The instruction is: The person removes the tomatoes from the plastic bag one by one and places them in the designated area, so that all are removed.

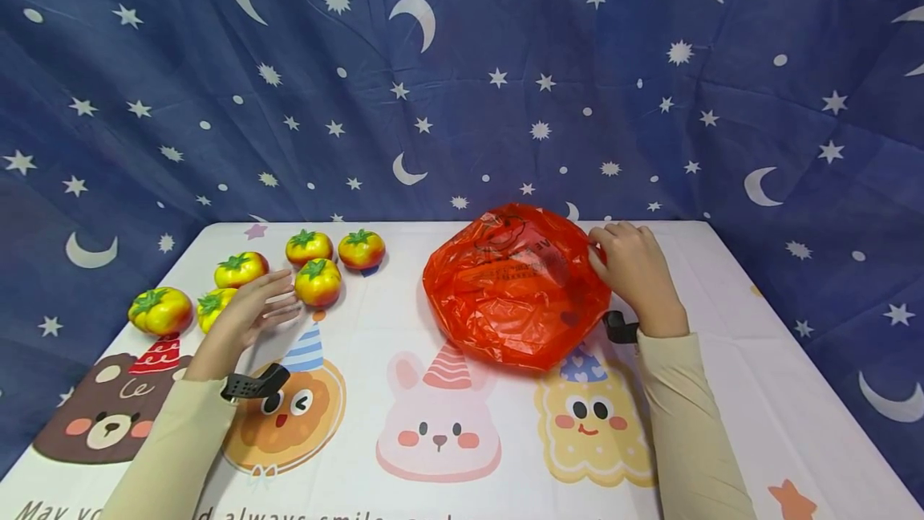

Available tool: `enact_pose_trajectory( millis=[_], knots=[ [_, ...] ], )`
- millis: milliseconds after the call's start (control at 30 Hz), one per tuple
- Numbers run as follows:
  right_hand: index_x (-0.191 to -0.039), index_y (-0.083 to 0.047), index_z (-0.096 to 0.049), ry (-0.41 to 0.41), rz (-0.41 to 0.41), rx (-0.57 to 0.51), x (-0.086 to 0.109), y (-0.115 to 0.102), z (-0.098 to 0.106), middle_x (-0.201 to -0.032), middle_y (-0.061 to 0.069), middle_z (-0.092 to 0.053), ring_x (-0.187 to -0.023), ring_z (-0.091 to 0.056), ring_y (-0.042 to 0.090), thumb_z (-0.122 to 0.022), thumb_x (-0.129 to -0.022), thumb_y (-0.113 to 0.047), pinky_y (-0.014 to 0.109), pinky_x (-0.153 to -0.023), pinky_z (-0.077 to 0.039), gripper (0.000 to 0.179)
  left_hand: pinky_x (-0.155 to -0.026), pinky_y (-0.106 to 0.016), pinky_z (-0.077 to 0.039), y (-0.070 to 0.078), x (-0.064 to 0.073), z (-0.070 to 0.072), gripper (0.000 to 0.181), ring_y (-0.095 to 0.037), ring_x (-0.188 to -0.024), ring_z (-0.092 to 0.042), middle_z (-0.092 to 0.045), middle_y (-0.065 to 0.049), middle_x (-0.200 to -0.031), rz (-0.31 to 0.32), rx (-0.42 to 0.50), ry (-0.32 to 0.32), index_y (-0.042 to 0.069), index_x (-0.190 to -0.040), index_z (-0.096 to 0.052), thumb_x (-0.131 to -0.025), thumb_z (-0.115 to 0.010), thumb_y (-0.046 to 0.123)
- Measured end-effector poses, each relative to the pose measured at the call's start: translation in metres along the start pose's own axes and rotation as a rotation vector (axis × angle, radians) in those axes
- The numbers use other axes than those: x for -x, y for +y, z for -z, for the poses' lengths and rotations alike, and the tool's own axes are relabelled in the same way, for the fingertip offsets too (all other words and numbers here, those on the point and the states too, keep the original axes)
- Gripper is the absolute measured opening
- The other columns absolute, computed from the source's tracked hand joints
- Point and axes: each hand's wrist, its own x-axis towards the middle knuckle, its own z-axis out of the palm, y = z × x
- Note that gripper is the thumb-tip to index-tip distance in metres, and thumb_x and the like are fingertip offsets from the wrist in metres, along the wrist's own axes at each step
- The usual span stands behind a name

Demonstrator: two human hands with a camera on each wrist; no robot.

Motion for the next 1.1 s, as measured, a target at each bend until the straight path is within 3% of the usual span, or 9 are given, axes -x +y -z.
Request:
enact_pose_trajectory(
  millis=[133, 433, 600, 733, 967, 1100],
  knots=[
    [-0.082, 0.000, -0.067, -0.004, -0.007, 0.000, 0.001, 0.000, 0.000, -0.067, 0.014, -0.063, -0.070, -0.056, 0.031, -0.073, -0.075, -0.005, 0.050, -0.072, -0.051, 0.011, -0.100, -0.034, -0.045, 0.003, 0.006, 0.003, 0.062, -0.036, -0.132, -0.037, -0.020, -0.023, -0.153, -0.034, -0.011, -0.013, 0.005, -0.151, -0.013, -0.100, -0.038, 0.031],
    [-0.082, 0.000, -0.067, -0.018, -0.027, -0.006, 0.001, -0.001, 0.003, -0.067, 0.013, -0.062, -0.069, -0.055, 0.029, -0.071, -0.076, -0.005, 0.049, -0.071, -0.050, 0.009, -0.105, -0.037, -0.036, 0.012, 0.014, 0.006, 0.062, -0.035, -0.136, -0.033, -0.019, -0.020, -0.154, -0.035, 0.000, -0.007, 0.011, -0.152, -0.012, -0.100, -0.036, 0.035],
    [-0.082, 0.000, -0.067, -0.014, -0.018, -0.012, 0.002, 0.000, 0.003, -0.066, 0.014, -0.062, -0.068, -0.054, 0.030, -0.071, -0.076, -0.005, 0.051, -0.071, -0.050, 0.009, -0.099, -0.031, -0.044, 0.014, 0.020, 0.004, 0.061, -0.031, -0.128, -0.042, -0.022, -0.019, -0.153, -0.073, -0.011, 0.011, 0.012, -0.151, -0.016, -0.100, -0.037, 0.036],
    [-0.082, 0.000, -0.067, -0.011, -0.017, -0.012, 0.003, 0.000, 0.002, -0.066, 0.013, -0.062, -0.067, -0.054, 0.029, -0.072, -0.076, -0.005, 0.050, -0.069, -0.050, 0.010, -0.096, -0.028, -0.049, 0.017, 0.028, -0.002, 0.059, -0.030, -0.125, -0.046, -0.028, -0.019, -0.152, -0.136, -0.069, 0.067, 0.012, -0.150, -0.021, -0.100, -0.038, 0.036],
    [-0.082, 0.000, -0.066, -0.013, -0.016, -0.012, 0.003, 0.000, 0.002, -0.064, 0.013, -0.060, -0.065, -0.052, 0.028, -0.072, -0.076, -0.005, 0.049, -0.066, -0.048, 0.010, -0.105, -0.043, -0.042, 0.018, 0.038, -0.017, 0.051, -0.035, -0.125, -0.046, -0.042, -0.022, -0.141, -0.311, -0.176, 0.159, 0.006, -0.145, -0.034, -0.099, -0.043, 0.027],
    [-0.082, 0.001, -0.066, -0.016, -0.018, -0.005, 0.001, 0.000, 0.001, -0.064, 0.013, -0.060, -0.065, -0.052, 0.028, -0.071, -0.076, -0.006, 0.047, -0.064, -0.048, 0.010, -0.103, -0.049, -0.044, 0.020, 0.039, -0.027, 0.044, -0.037, -0.120, -0.051, -0.049, -0.021, -0.136, -0.432, -0.301, 0.215, 0.005, -0.138, -0.044, -0.097, -0.050, 0.019]
  ],
)
